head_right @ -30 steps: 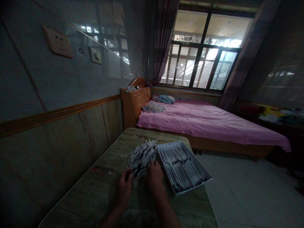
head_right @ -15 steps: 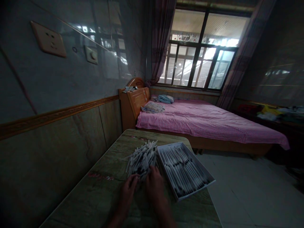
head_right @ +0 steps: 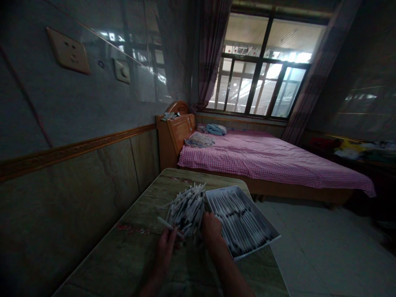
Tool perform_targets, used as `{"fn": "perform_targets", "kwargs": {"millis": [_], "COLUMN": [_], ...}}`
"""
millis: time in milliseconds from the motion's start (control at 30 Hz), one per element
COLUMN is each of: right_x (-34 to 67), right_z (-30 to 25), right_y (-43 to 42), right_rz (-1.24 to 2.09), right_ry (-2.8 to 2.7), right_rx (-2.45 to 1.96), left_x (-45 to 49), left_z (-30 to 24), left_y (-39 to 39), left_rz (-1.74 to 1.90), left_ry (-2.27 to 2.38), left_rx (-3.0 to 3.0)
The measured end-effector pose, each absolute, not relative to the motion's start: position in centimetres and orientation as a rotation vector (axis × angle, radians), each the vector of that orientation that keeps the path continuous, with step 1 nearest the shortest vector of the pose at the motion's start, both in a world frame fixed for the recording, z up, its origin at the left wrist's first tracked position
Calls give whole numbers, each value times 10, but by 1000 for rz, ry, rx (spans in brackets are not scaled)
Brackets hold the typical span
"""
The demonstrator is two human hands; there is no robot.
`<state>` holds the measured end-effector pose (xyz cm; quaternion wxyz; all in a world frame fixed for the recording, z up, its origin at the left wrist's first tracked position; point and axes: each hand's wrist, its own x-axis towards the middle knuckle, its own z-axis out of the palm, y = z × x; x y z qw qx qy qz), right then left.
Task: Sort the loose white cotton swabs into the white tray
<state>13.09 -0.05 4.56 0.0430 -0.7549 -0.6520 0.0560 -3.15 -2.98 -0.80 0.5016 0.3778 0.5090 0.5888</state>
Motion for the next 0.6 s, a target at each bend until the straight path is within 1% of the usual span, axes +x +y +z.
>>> {"fn": "perform_targets", "kwargs": {"millis": [333, 600], "right_x": [128, 135], "right_z": [39, 55], "right_y": [5, -18], "right_rz": [144, 4], "right_ry": [-2114, -2056], "right_rx": [-2334, -2342], "left_x": [-30, -34], "left_z": [-17, -16], "left_y": [-23, -22], "left_rz": [1444, 1471], "left_ry": [1030, 967], "left_rx": [751, 577]}}
